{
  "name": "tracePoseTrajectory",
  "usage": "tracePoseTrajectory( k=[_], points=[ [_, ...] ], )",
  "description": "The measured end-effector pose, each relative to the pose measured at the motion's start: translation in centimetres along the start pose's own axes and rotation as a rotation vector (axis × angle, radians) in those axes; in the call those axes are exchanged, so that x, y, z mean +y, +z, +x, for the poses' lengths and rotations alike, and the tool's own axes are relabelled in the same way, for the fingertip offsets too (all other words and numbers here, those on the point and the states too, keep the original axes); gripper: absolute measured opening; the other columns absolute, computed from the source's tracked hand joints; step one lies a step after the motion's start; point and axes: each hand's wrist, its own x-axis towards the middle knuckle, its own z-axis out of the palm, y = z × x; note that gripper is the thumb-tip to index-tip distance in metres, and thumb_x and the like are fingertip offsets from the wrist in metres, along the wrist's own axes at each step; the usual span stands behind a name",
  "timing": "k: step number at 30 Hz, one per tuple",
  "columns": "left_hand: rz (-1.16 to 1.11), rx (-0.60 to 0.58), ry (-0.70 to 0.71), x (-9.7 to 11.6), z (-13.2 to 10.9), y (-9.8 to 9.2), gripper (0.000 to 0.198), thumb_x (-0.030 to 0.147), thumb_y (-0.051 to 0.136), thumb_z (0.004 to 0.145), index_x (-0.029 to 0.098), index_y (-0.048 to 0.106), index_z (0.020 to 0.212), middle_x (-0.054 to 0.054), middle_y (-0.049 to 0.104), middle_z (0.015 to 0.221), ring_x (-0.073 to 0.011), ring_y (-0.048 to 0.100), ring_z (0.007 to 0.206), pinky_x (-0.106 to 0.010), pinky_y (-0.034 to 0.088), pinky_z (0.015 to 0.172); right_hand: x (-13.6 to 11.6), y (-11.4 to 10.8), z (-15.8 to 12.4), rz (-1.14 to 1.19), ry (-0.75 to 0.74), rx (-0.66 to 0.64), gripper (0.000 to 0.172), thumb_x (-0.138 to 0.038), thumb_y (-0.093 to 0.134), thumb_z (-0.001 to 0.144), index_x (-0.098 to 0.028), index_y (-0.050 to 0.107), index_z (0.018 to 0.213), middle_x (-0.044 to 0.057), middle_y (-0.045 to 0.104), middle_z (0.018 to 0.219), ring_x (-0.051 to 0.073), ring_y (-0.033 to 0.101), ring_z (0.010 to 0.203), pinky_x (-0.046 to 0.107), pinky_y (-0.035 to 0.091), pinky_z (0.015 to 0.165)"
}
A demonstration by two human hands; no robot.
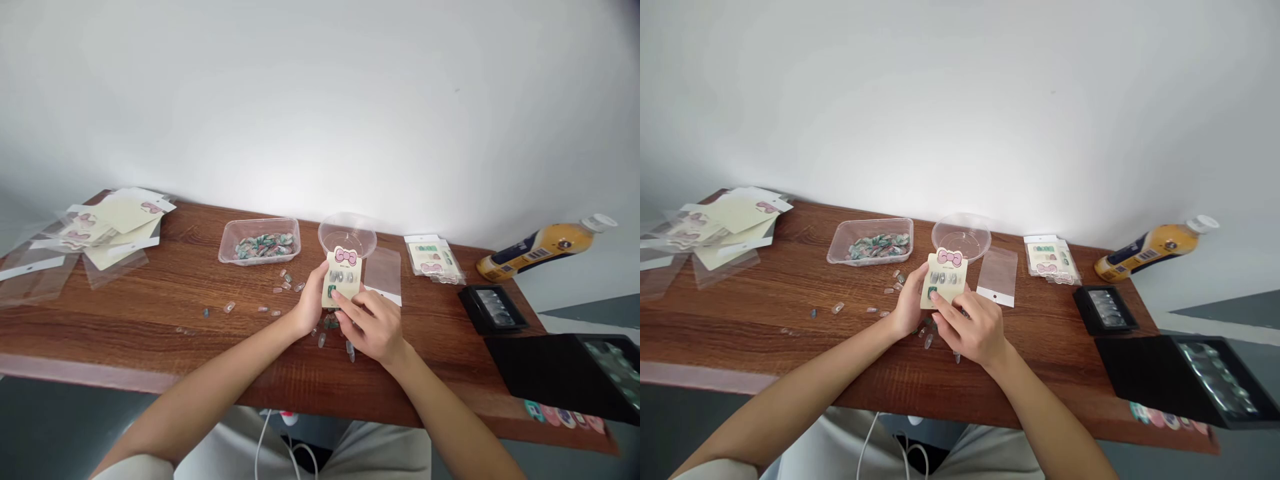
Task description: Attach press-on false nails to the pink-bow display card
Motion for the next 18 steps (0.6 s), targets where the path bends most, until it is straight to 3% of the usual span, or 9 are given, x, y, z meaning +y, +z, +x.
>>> tracePoseTrajectory(
  k=[7,18],
  points=[
    [0.003,0.007,0.060,-0.18,0.33,-0.01,0.029,0.039,0.061,0.087,0.013,0.074,0.088,-0.007,0.079,0.089,-0.0282,0.071,0.101,-0.035,0.053,0.093,-0.03,-0.05,0.34,0.001,0.013,-0.050,0.024,-0.017,0.060,0.095,-0.016,0.073,0.115,0.000,0.059,0.067,0.012,0.051,0.060,0.026,0.042,0.060],
    [0.037,-0.088,0.047,0.09,0.44,-0.44,0.036,0.044,0.060,0.088,0.013,0.075,0.098,-0.008,0.079,0.093,-0.0286,0.071,0.103,-0.036,0.052,0.095,0.71,-0.48,0.23,0.003,-0.023,-0.089,0.028,-0.017,0.059,0.095,-0.017,0.072,0.120,0.000,0.061,0.069,0.012,0.055,0.061,0.024,0.049,0.062]
  ],
)
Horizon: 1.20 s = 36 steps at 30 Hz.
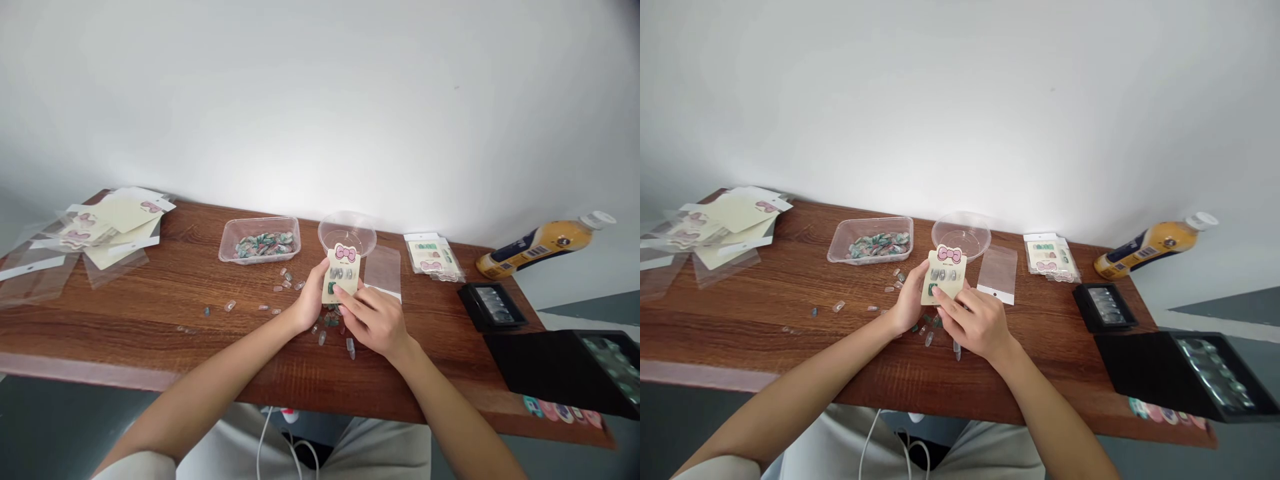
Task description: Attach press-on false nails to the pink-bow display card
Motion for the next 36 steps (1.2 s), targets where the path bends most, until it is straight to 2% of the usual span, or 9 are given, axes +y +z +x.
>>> tracePoseTrajectory(
  k=[4,10,15,25,29,31,33,34,36],
  points=[
    [0.002,-0.044,-0.034,-0.1,0.1,-0.3,0.037,0.046,0.062,0.088,0.014,0.076,0.099,-0.008,0.079,0.093,-0.0300,0.071,0.104,-0.037,0.052,0.095,0.2,0.0,0.0,-0.014,0.016,-0.066,0.027,-0.019,0.058,0.097,-0.017,0.073,0.119,-0.001,0.058,0.065,0.011,0.055,0.060,0.023,0.050,0.063],
    [0.068,-0.160,-0.068,-0.2,0.2,-1.0,0.048,0.056,0.058,0.090,0.014,0.075,0.101,-0.010,0.079,0.094,-0.0300,0.071,0.103,-0.036,0.051,0.095,0.3,0.0,0.0,-0.011,0.012,-0.091,0.028,-0.018,0.056,0.098,-0.014,0.072,0.121,-0.002,0.057,0.063,0.011,0.053,0.058,0.023,0.047,0.060],
    [0.152,-0.189,-0.073,0.5,-0.1,-0.6,0.053,0.062,0.055,0.089,0.013,0.076,0.096,-0.011,0.078,0.089,-0.0291,0.071,0.099,-0.035,0.051,0.092,0.3,0.0,-0.1,-0.034,0.009,-0.101,0.030,-0.018,0.056,0.098,-0.016,0.070,0.125,-0.002,0.060,0.065,0.010,0.055,0.058,0.025,0.041,0.055],
    [0.221,-0.230,-0.066,0.5,0.0,-0.9,0.066,0.070,0.045,0.090,0.012,0.074,0.102,-0.013,0.077,0.086,-0.0267,0.072,0.085,-0.032,0.052,0.076,0.2,0.1,0.0,0.013,0.014,-0.132,0.036,-0.016,0.056,0.098,-0.014,0.062,0.133,0.002,0.073,0.083,0.012,0.061,0.063,0.027,0.044,0.057],
    [0.208,-0.214,-0.053,0.7,-0.1,-0.9,0.067,0.069,0.042,0.092,0.012,0.074,0.105,-0.013,0.077,0.088,-0.0266,0.072,0.083,-0.031,0.051,0.070,0.0,-0.1,0.2,0.047,0.008,-0.072,0.040,-0.014,0.056,0.097,-0.013,0.057,0.137,0.002,0.073,0.082,0.013,0.061,0.062,0.027,0.045,0.058],
    [0.194,-0.192,-0.040,1.0,-0.1,-0.7,0.068,0.070,0.041,0.092,0.012,0.074,0.103,-0.014,0.077,0.088,-0.0266,0.072,0.082,-0.030,0.051,0.069,0.0,-0.3,0.2,0.091,0.026,-0.037,0.033,-0.013,0.057,0.096,-0.014,0.062,0.128,0.003,0.073,0.082,0.013,0.062,0.065,0.027,0.047,0.060],
    [0.180,-0.156,-0.020,1.4,-0.1,-0.5,0.069,0.070,0.040,0.091,0.011,0.075,0.101,-0.015,0.077,0.087,-0.0261,0.072,0.079,-0.030,0.052,0.069,0.1,-0.5,0.2,0.134,0.051,-0.058,0.017,-0.013,0.059,0.095,-0.016,0.068,0.109,0.003,0.073,0.081,0.013,0.064,0.068,0.026,0.047,0.062],
    [0.174,-0.132,-0.004,1.7,-0.1,-0.4,0.069,0.070,0.041,0.091,0.010,0.074,0.101,-0.015,0.077,0.088,-0.0256,0.072,0.078,-0.031,0.052,0.069,0.2,-0.6,0.2,0.153,0.065,-0.096,0.011,-0.014,0.060,0.095,-0.017,0.069,0.101,0.002,0.072,0.080,0.013,0.064,0.068,0.026,0.046,0.062],
    [0.168,-0.085,0.033,2.1,-0.1,-0.2,0.067,0.068,0.041,0.092,0.010,0.074,0.101,-0.015,0.077,0.089,-0.0245,0.071,0.074,-0.031,0.052,0.069,0.4,-0.6,0.1,0.184,0.084,-0.214,0.011,-0.017,0.060,0.096,-0.018,0.069,0.091,0.001,0.070,0.078,0.013,0.063,0.069,0.026,0.044,0.063]
  ],
)
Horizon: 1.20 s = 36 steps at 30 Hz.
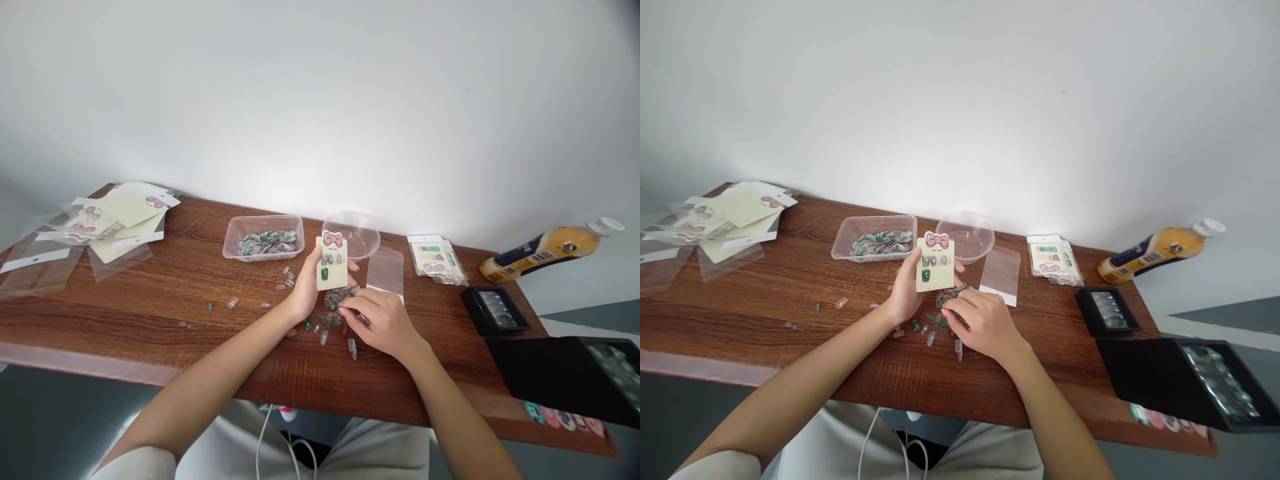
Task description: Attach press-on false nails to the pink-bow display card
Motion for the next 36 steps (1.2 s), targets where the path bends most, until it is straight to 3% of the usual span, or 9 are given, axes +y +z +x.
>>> tracePoseTrajectory(
  k=[6,11,26,36],
  points=[
    [0.022,0.040,0.053,0.7,0.0,0.0,0.066,0.062,0.033,0.097,0.010,0.073,0.097,-0.015,0.077,0.090,-0.0237,0.071,0.073,-0.030,0.049,0.064,0.1,1.0,-0.2,-0.019,0.046,-0.346,0.014,-0.028,0.065,0.096,-0.020,0.070,0.086,0.001,0.068,0.080,0.015,0.062,0.073,0.028,0.039,0.063],
    [0.019,0.058,0.054,0.7,0.1,0.0,0.059,0.061,0.036,0.097,0.013,0.069,0.099,-0.014,0.077,0.098,-0.0219,0.070,0.069,-0.031,0.050,0.064,-0.3,2.1,-0.3,-0.104,0.119,-0.457,0.026,-0.043,0.075,0.088,-0.019,0.067,0.081,0.001,0.067,0.079,0.018,0.063,0.075,0.029,0.039,0.063],
    [0.024,0.054,0.047,0.7,0.1,0.1,0.062,0.066,0.042,0.093,0.010,0.070,0.096,-0.016,0.076,0.097,-0.0213,0.070,0.068,-0.029,0.048,0.059,-0.4,3.1,-0.6,-0.155,0.146,-0.442,0.012,-0.033,0.068,0.094,-0.021,0.069,0.098,0.004,0.070,0.091,0.022,0.068,0.086,0.030,0.046,0.065],
    [0.048,0.041,0.056,0.8,0.0,0.2,0.064,0.064,0.038,0.095,0.010,0.071,0.099,-0.016,0.076,0.095,-0.0217,0.071,0.069,-0.029,0.049,0.062,-0.5,3.1,-0.4,-0.105,0.154,-0.445,0.004,-0.022,0.065,0.095,-0.022,0.069,0.093,0.001,0.069,0.090,0.019,0.067,0.085,0.029,0.045,0.065]
  ],
)
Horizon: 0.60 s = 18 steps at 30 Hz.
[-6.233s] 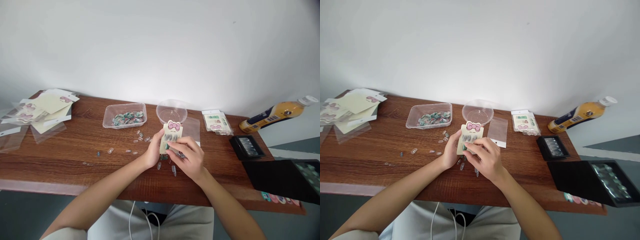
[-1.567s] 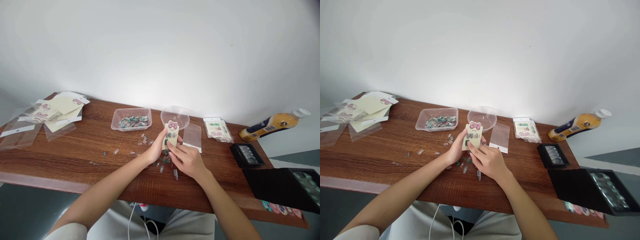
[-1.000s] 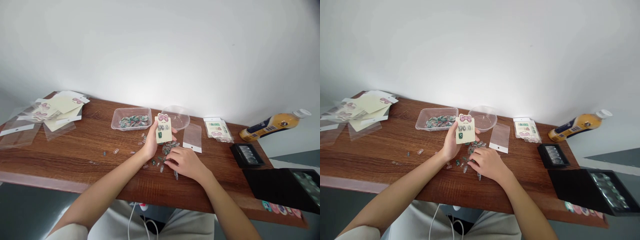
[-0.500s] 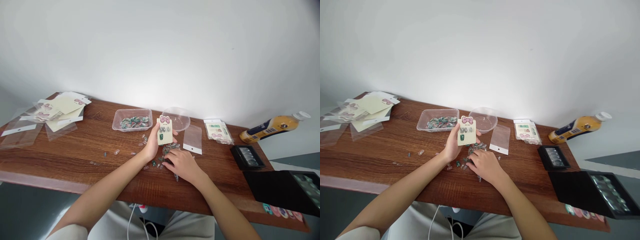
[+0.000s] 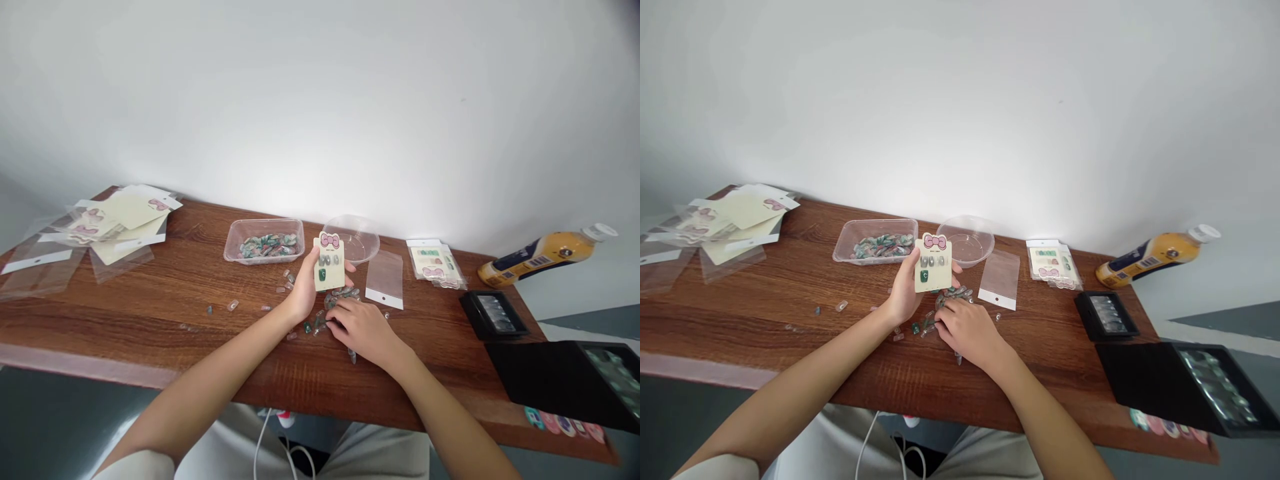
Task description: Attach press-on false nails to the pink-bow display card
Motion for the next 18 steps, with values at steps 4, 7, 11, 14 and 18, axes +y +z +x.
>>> tracePoseTrajectory(
  k=[4,7,11,14,18],
  points=[
    [-0.001,0.003,-0.003,0.0,0.0,0.1,0.063,0.064,0.039,0.094,0.010,0.070,0.099,-0.015,0.076,0.094,-0.0217,0.071,0.069,-0.029,0.050,0.062,0.0,0.0,0.0,-0.026,-0.008,0.019,0.007,-0.021,0.063,0.095,-0.021,0.068,0.090,0.002,0.068,0.089,0.020,0.066,0.084,0.030,0.045,0.064],
    [-0.006,0.012,-0.009,0.0,0.1,0.0,0.062,0.065,0.041,0.093,0.011,0.069,0.098,-0.015,0.076,0.096,-0.0216,0.071,0.068,-0.029,0.049,0.061,0.1,0.1,0.0,-0.032,-0.016,0.039,0.006,-0.022,0.063,0.095,-0.020,0.068,0.093,0.003,0.068,0.090,0.021,0.066,0.085,0.031,0.045,0.065],
    [-0.014,0.016,-0.020,0.0,0.0,-0.1,0.060,0.066,0.042,0.092,0.012,0.068,0.099,-0.015,0.077,0.096,-0.0216,0.071,0.068,-0.029,0.049,0.060,-0.1,-0.3,-0.1,0.016,-0.051,0.019,0.012,-0.021,0.061,0.095,-0.022,0.068,0.105,0.004,0.068,0.093,0.021,0.064,0.088,0.031,0.047,0.070],
    [-0.022,0.018,-0.026,0.0,0.0,-0.1,0.060,0.066,0.043,0.092,0.012,0.067,0.100,-0.015,0.077,0.096,-0.0217,0.071,0.068,-0.029,0.048,0.058,-0.3,-0.8,-0.2,0.074,-0.109,0.014,0.017,-0.019,0.061,0.093,-0.023,0.068,0.108,0.003,0.066,0.095,0.021,0.062,0.090,0.034,0.048,0.077],
    [-0.026,0.018,-0.025,0.0,0.0,-0.1,0.060,0.066,0.043,0.092,0.012,0.068,0.097,-0.015,0.077,0.097,-0.0218,0.071,0.068,-0.029,0.049,0.059,-0.5,-1.1,-0.2,0.093,-0.127,0.072,0.017,-0.019,0.061,0.092,-0.021,0.069,0.107,0.005,0.065,0.097,0.022,0.059,0.091,0.037,0.048,0.083]
  ],
)
